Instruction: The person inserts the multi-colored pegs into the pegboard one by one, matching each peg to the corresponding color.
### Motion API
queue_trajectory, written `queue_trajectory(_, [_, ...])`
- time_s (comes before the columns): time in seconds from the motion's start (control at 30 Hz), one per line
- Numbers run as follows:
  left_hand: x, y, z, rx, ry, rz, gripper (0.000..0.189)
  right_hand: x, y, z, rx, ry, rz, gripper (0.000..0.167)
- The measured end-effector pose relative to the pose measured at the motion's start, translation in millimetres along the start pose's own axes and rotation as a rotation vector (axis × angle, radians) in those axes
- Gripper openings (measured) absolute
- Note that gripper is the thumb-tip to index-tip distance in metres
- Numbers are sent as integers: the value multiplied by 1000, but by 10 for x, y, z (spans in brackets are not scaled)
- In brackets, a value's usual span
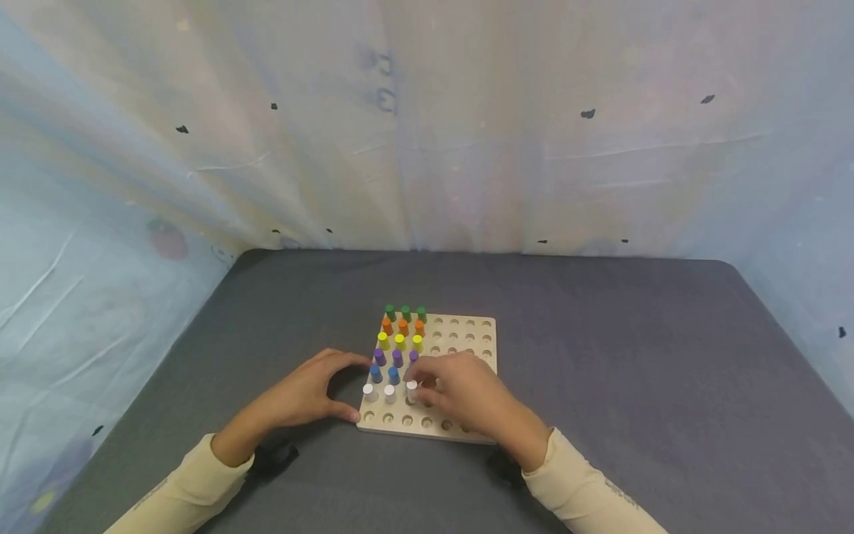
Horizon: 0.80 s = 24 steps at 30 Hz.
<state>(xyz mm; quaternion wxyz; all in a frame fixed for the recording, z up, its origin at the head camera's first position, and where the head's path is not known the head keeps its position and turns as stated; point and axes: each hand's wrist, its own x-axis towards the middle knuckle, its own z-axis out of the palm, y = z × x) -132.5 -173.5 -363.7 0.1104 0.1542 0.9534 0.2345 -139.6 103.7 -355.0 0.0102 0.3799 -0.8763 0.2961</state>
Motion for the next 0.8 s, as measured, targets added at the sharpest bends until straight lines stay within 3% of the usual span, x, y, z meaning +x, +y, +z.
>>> queue_trajectory(0.6, [-11, -13, -28, -8, 8, 9, 75, 40, -57, 94, -52, -20, -3, 17])
queue_trajectory(0.8, [-19, -28, -109, 21, -36, 23, 74, 8, -33, -43, -68, -56, 6, 21])
